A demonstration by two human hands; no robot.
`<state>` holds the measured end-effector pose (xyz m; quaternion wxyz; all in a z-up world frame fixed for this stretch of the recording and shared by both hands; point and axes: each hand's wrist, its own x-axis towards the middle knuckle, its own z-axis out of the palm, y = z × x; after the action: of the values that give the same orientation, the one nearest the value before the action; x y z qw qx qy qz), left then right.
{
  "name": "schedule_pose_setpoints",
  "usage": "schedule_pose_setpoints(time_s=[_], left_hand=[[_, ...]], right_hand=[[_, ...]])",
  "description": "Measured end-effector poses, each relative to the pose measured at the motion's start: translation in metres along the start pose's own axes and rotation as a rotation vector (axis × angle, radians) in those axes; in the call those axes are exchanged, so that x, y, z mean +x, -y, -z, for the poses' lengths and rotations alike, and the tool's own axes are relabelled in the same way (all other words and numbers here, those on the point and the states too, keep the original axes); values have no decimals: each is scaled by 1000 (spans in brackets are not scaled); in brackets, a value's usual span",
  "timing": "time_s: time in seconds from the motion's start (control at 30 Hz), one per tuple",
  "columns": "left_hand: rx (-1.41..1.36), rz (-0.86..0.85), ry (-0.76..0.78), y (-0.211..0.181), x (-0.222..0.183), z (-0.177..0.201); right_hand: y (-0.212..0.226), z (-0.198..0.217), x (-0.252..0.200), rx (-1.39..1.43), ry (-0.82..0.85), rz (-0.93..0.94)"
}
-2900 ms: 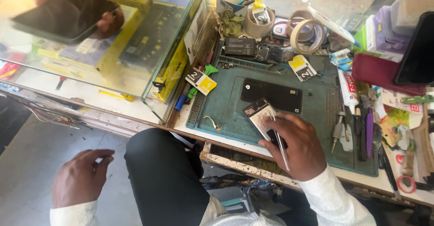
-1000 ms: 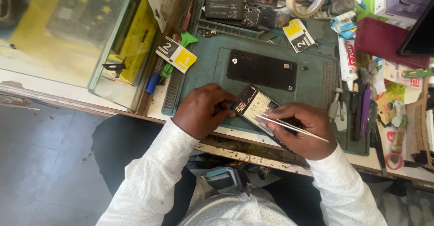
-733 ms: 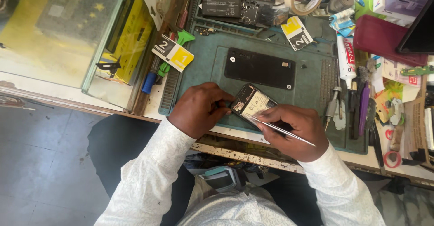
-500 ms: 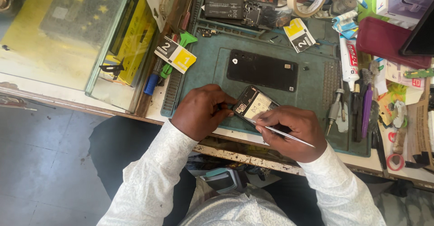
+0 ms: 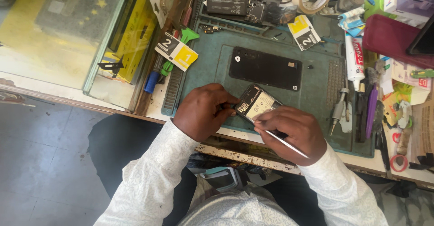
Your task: The person uses a metal spudger to pry and adjust internal components of a disassembled smartphone on a workbench. They then switch to a screwdriver to tighten screws on the device's frame.
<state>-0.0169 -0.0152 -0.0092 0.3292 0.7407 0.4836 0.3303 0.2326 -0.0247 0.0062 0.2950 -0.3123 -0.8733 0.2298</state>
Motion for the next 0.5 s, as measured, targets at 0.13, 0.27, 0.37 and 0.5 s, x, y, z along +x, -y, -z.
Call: schedule_pose_setpoints(time_s=[0.13,0.27,0.37,0.5], left_hand=[[-7,16,5,-2,1,0],[21,8,6,-2,0,1],[25,10,9,-3,0,1],[7,-4,4,-3,0,1]], right_hand=[[1,-2,-1,-62,9,8],[2,-1,-5,51,-60,-105],[1,-1,-6,47,-58,-146],[1,0,-5,35,-60,-105]])
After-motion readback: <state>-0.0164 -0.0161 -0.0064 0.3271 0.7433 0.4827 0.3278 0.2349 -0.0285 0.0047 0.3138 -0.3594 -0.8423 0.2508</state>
